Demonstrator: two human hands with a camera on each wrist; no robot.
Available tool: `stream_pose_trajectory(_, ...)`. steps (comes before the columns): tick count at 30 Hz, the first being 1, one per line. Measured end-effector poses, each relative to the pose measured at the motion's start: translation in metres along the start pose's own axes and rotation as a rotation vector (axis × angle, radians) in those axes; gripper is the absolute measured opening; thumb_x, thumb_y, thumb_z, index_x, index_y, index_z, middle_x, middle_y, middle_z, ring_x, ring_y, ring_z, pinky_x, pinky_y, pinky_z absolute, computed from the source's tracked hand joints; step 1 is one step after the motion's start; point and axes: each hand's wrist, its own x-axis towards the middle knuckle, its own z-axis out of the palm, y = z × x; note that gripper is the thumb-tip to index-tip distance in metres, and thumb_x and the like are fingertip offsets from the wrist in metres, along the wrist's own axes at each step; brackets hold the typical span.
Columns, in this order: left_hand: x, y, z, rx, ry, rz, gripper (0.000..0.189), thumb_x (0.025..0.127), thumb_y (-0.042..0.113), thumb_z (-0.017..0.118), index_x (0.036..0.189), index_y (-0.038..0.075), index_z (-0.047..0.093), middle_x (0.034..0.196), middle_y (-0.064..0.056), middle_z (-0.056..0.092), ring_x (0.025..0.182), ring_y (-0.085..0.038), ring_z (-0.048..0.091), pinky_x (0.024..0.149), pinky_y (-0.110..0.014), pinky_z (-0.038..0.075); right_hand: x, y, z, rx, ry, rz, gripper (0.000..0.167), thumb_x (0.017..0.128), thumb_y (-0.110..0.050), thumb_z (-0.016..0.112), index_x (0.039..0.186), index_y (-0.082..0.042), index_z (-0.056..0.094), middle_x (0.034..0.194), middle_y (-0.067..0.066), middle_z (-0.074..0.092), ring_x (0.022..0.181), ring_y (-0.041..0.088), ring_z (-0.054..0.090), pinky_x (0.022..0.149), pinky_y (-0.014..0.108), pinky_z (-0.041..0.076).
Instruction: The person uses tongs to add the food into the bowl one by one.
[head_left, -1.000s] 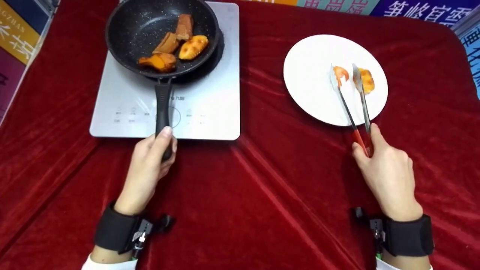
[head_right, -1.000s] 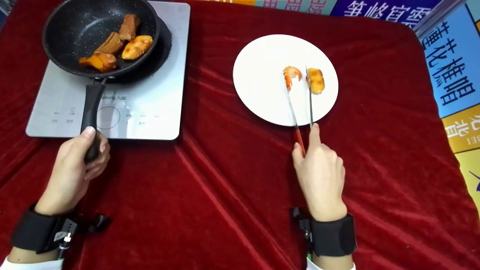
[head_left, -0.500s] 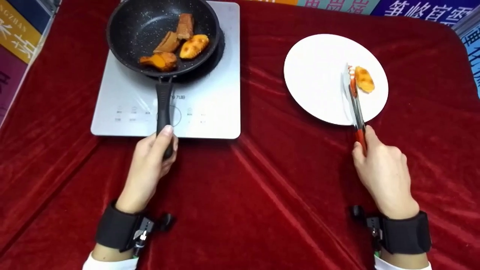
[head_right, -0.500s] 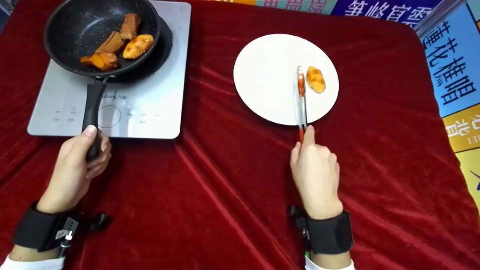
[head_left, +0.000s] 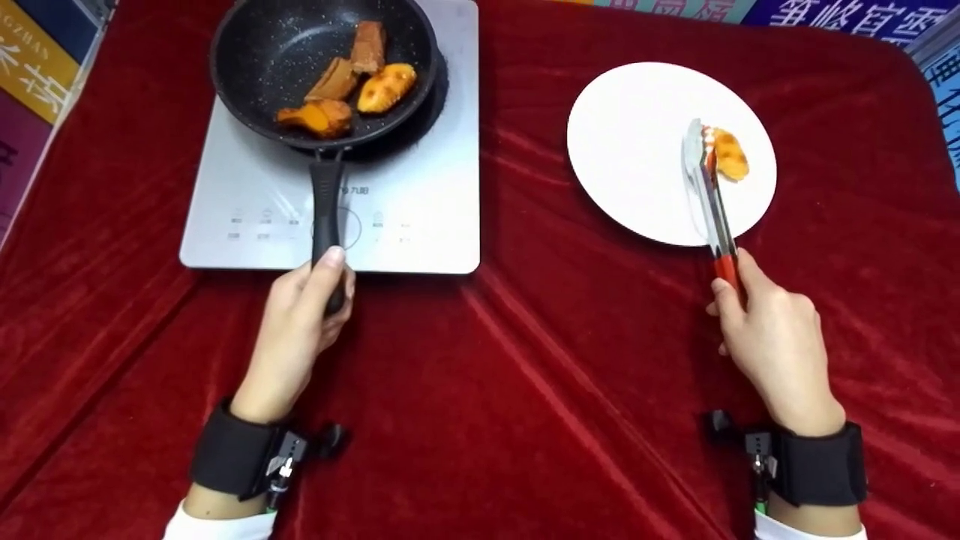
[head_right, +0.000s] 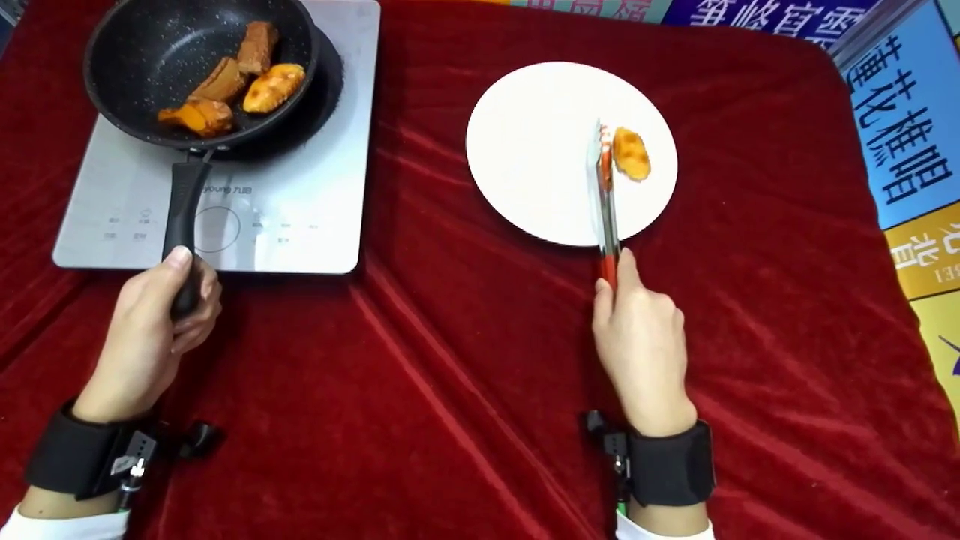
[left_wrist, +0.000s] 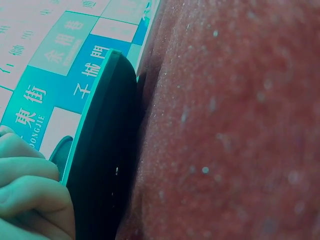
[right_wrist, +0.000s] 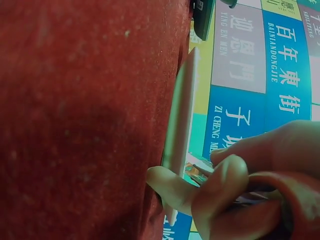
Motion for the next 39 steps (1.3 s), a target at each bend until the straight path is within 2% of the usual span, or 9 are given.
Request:
stream_pose_trajectory(5,0.001,0.001,-0.001,0.0,0.001,0.009,0.04,0.093,0.034,0.047,0.074,-0.001,0.047,0.046,-0.002,0.031,0.035,-0.01,0.022,0.03,-0.031,0.012,0.002,0.001,-0.001,0.011,-0.016,0.022,0.032,0.093,-0.027,0.045,0.123,-0.016,0.049,0.071,0.001,0.064,0.035,0.008,0.05,0.049,0.032,0.038)
stream_pose_trajectory(10,0.002,-0.001,-0.001,0.006,0.004,0.018,0.04,0.093,0.035,0.046,0.074,0.0,0.047,0.045,-0.001,0.031,0.034,-0.01,0.022,0.03,-0.032,0.011,0.003,0.003,-0.002,0.043,-0.027,0.032,0.032,0.093,-0.03,0.045,0.123,-0.019,0.05,0.072,0.0,0.065,0.036,0.007,0.051,0.048,0.023,0.035)
stream_pose_trajectory(14,0.002,-0.002,0.0,0.015,0.001,0.022,0.04,0.093,0.035,0.046,0.074,0.0,0.047,0.045,0.0,0.031,0.034,-0.01,0.022,0.03,-0.032,0.011,0.002,0.007,0.0,0.062,-0.027,0.036,0.034,0.093,-0.032,0.045,0.125,-0.021,0.049,0.073,-0.001,0.065,0.037,0.007,0.051,0.046,0.02,0.035)
stream_pose_trajectory(22,0.003,-0.004,0.0,0.024,-0.001,0.018,0.041,0.092,0.036,0.047,0.075,-0.001,0.048,0.046,0.0,0.031,0.035,-0.009,0.022,0.031,-0.031,0.011,-0.002,0.011,0.003,0.094,-0.05,0.059,0.037,0.093,-0.035,0.044,0.127,-0.021,0.047,0.074,-0.001,0.065,0.04,0.01,0.054,0.043,0.022,0.036)
stream_pose_trajectory(27,0.0,-0.006,-0.002,0.017,0.005,0.014,0.041,0.093,0.036,0.047,0.074,-0.001,0.047,0.045,0.0,0.032,0.035,-0.009,0.022,0.031,-0.031,0.011,-0.002,0.009,0.004,0.099,-0.067,0.057,0.037,0.094,-0.036,0.043,0.128,-0.023,0.046,0.074,-0.003,0.066,0.041,0.01,0.055,0.046,0.021,0.036)
stream_pose_trajectory(33,-0.001,-0.006,-0.003,0.025,0.007,0.016,0.041,0.093,0.036,0.047,0.074,0.0,0.048,0.046,0.0,0.031,0.035,-0.01,0.022,0.031,-0.031,0.011,-0.003,0.009,0.003,0.137,-0.074,0.105,0.041,0.093,-0.039,0.042,0.132,-0.026,0.043,0.076,-0.004,0.066,0.043,0.012,0.056,0.048,0.021,0.037)
stream_pose_trajectory(39,0.0,-0.003,-0.001,0.046,0.008,0.022,0.042,0.092,0.038,0.047,0.075,-0.001,0.048,0.046,0.0,0.032,0.035,-0.009,0.023,0.03,-0.031,0.013,-0.003,0.01,0.002,0.185,-0.034,0.128,0.041,0.092,-0.039,0.044,0.132,-0.03,0.042,0.076,-0.004,0.066,0.044,0.014,0.057,0.049,0.021,0.037)
